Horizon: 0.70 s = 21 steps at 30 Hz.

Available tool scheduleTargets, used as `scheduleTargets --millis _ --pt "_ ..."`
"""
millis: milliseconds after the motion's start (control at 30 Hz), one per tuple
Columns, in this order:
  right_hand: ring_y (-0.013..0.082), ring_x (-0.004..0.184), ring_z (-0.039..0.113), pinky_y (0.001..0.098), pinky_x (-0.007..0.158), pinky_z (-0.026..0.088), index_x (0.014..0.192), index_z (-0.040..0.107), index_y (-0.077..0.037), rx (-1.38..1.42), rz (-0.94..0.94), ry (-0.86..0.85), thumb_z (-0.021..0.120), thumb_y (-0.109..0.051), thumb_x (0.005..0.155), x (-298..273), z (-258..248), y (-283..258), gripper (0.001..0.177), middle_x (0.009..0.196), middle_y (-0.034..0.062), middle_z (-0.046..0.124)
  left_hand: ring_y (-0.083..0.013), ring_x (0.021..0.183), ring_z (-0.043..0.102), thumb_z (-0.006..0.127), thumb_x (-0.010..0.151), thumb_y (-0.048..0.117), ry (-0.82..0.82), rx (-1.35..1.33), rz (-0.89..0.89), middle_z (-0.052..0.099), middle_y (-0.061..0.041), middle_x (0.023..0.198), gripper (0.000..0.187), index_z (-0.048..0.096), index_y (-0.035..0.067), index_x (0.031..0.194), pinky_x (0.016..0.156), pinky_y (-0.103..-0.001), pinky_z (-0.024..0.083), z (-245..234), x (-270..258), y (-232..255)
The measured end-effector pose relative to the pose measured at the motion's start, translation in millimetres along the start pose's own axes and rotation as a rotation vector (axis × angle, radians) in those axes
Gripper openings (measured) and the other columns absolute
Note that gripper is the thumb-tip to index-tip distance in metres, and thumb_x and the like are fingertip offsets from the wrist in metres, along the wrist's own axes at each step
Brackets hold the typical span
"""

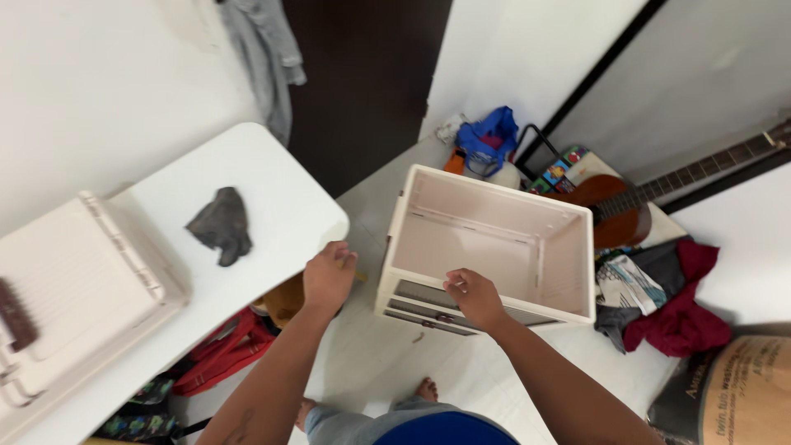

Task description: The person disassembles and reassembles a stack of white plastic storage cubes. They remove the top lid, detach the top cube, place it on a nearby table, then remove the second cube and place it on the table as well. They then reassemble the cubes by placing them back on the stack and closing the lids.

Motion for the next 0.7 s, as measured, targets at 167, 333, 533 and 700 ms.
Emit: scheduleTargets --millis 167,333,533,700 --pt "0.0260 0.104 0.063 0.0394 0.090 0.053 0.108 0.075 -0.011 -0.297 -0.136 0.056 0.074 -0.031 0.087 -9.4 -46.4 15.7 0.028 0.106 0.0051 0.072 -0.0302 0.106 0.071 0.067 0.093 0.033 -0.080 0.109 -0.034 0.075 -0.013 0.116 0.042 0.066 0.006 0.125 0.094 -0.042 0.056 92.6 21.6 13.1" --pt "0.0288 0.102 0.061 0.0450 0.090 0.048 0.107 0.075 -0.012 -0.510 -0.285 -0.066 0.077 -0.034 0.085 -20.1 -48.1 19.3 0.031 0.103 0.0062 0.070 -0.0360 0.104 0.071 0.070 0.093 0.036 -0.122 0.334 -0.137 0.072 -0.020 0.113 0.042 0.068 0.002 0.118 0.091 -0.043 0.058 121.2 26.2 15.1" --pt "0.0283 0.103 0.064 0.0418 0.088 0.053 0.101 0.073 -0.011 -0.480 -0.284 -0.072 0.079 -0.026 0.082 -12.0 -39.9 25.7 0.025 0.103 0.0068 0.068 -0.0381 0.100 0.073 0.067 0.094 0.022 -0.114 0.407 -0.227 0.074 -0.022 0.106 0.028 0.072 -0.001 0.107 0.086 -0.044 0.061 120.1 30.6 17.6" --pt "0.0280 0.105 0.064 0.0416 0.087 0.054 0.100 0.068 -0.009 -0.514 -0.209 -0.097 0.081 -0.021 0.080 -5.3 -34.0 33.2 0.027 0.104 0.0068 0.067 -0.0389 0.099 0.073 0.056 0.097 0.007 -0.058 0.467 -0.141 0.074 -0.022 0.105 0.021 0.073 -0.003 0.104 0.083 -0.044 0.062 123.6 35.2 21.5"
Point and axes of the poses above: each hand's wrist, its own x-axis towards the middle knuckle, its own z-axis out of the palm, y = z × x, the point moved 9 cm from there along x, towards the middle knuckle
